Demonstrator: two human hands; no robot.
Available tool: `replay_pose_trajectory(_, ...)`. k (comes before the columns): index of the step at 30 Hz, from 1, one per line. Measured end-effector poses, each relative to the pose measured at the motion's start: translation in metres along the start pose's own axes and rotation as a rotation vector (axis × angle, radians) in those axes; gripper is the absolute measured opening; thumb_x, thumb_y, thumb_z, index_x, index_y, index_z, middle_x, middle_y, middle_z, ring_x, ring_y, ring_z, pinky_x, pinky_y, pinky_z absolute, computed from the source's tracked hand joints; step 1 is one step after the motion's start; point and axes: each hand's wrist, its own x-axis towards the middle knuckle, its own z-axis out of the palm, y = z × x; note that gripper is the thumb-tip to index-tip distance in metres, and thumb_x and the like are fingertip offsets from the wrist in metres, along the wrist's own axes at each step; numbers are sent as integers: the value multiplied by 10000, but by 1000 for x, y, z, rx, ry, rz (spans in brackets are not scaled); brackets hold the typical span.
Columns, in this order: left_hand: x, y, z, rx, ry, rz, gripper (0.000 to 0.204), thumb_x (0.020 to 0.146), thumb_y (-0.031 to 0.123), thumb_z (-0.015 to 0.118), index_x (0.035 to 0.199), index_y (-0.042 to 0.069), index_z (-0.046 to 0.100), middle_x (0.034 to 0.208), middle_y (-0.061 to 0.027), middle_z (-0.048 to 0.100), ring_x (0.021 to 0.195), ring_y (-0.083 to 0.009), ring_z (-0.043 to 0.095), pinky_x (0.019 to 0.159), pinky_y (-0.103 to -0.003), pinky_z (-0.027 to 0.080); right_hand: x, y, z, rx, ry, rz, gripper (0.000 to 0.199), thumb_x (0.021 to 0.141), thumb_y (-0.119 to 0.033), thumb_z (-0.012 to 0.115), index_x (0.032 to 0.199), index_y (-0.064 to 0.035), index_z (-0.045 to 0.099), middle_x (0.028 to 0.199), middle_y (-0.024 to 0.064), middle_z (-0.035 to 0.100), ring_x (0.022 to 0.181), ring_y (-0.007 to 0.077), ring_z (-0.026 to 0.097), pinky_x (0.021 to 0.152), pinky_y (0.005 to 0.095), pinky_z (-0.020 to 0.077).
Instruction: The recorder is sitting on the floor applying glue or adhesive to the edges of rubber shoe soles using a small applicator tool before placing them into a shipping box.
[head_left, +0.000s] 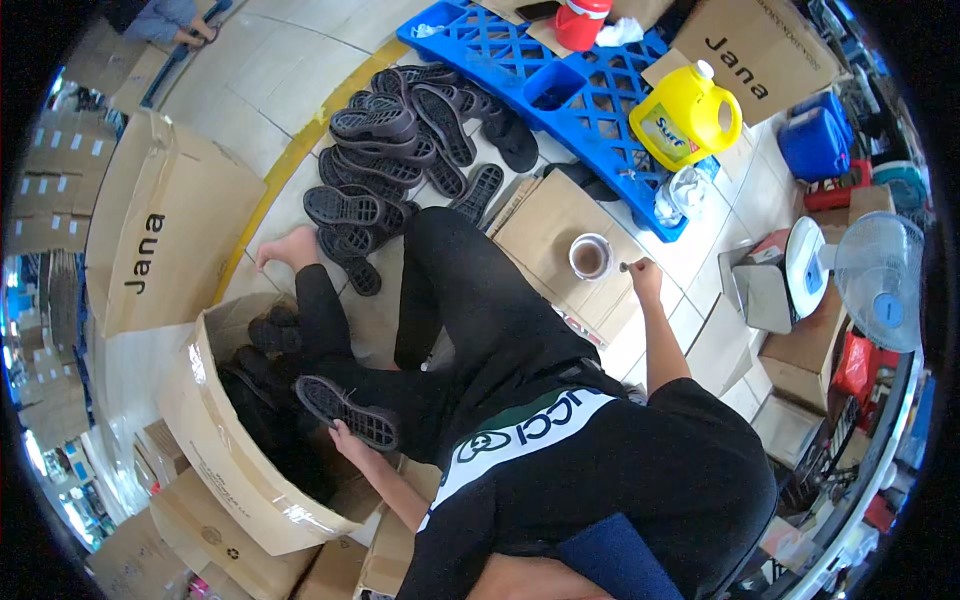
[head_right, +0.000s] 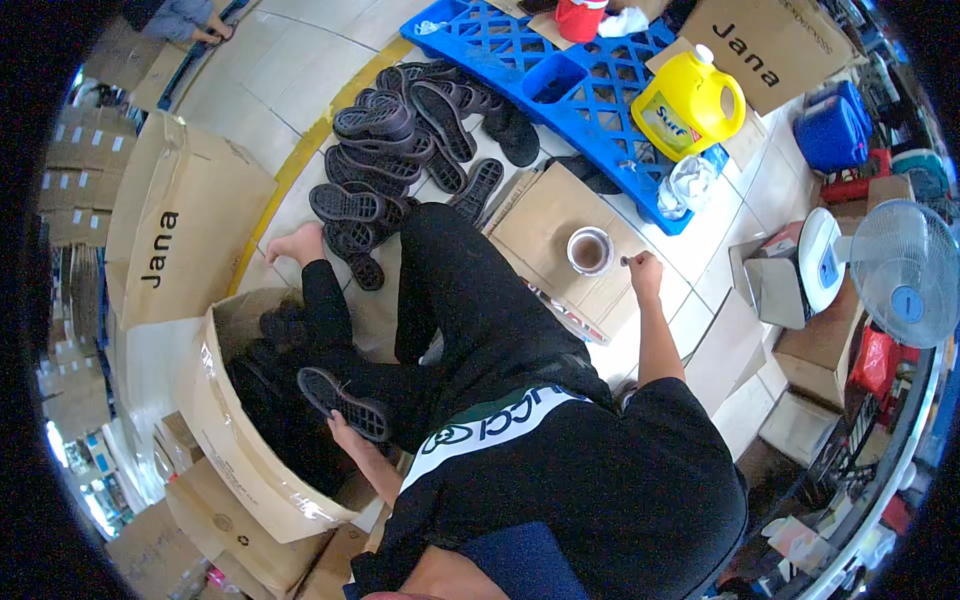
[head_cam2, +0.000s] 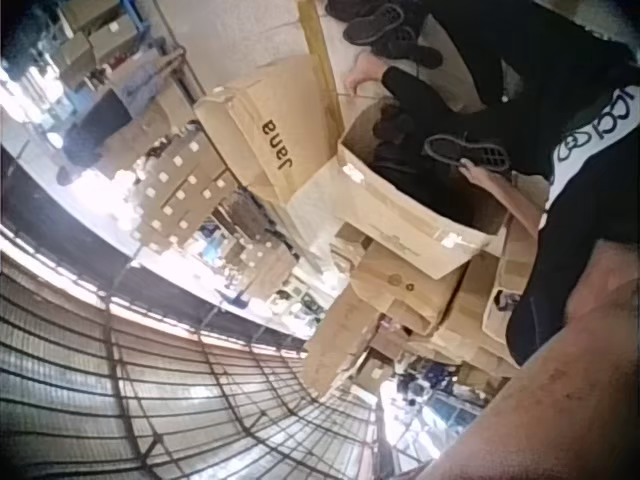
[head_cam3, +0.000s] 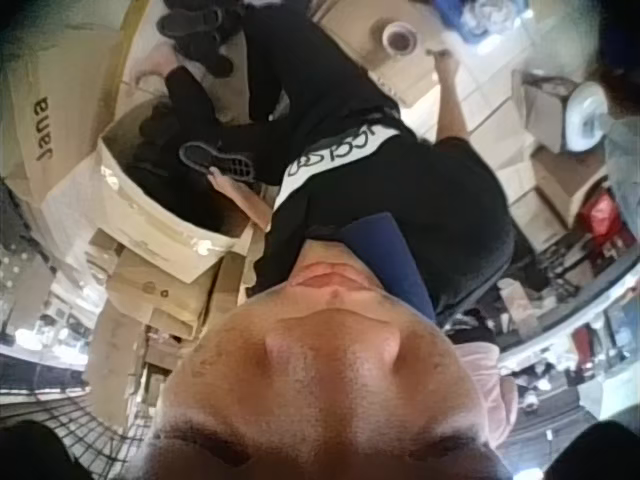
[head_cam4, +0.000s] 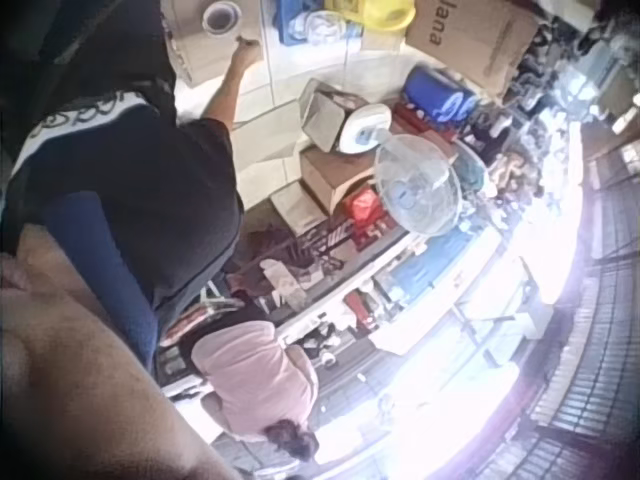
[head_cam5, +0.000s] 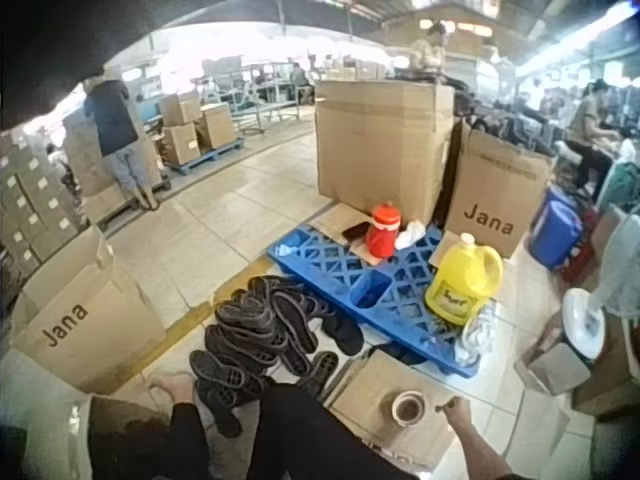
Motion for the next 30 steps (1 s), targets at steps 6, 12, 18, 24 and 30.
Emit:
replay_pose_trajectory(6,-20,17,-38,-546,-13,-34,474,992,309,451,1368,22,426,1276,-161,558,1083,-317,580,929,-471,484,-8,-100,-13,551,-168,185,228,871,-194,626,908,27,668,752,94,666,622,134,622,508,275,469)
replay_pose_trajectory(12,-47,68,22,-914,-612,52,699,980,551,326,1427,14,343,1420,-180,442,1258,-342,474,1066,-481,363,-68,-292,-11,1211,-831,200,181,969,-191,540,1012,-29,609,925,88,667,717,125,594,636,245,476)
replay_pose_trajectory(18,-66,94,71,-955,-1009,-9,823,928,677,192,1436,42,312,1328,-182,518,1189,-322,532,1030,-468,405,-185,-468,-53,1122,-1326,-317,199,983,-176,528,1046,1,596,968,151,674,674,166,625,603,289,520)
replay_pose_trajectory(24,-91,93,119,-1168,-1294,-189,821,930,681,180,1431,50,337,1307,-170,526,1207,-323,523,1039,-467,406,-222,-525,-58,1076,-1177,-489,187,982,-146,529,976,32,586,903,139,671,633,147,636,541,247,523)
replay_pose_trajectory(30,-94,90,134,-907,-930,-42,825,924,684,133,1411,59,364,1283,-131,543,1176,-286,541,1021,-436,419,-217,-524,-54,963,-1099,-495,216,978,-203,551,950,7,593,842,98,669,569,113,607,488,218,472)
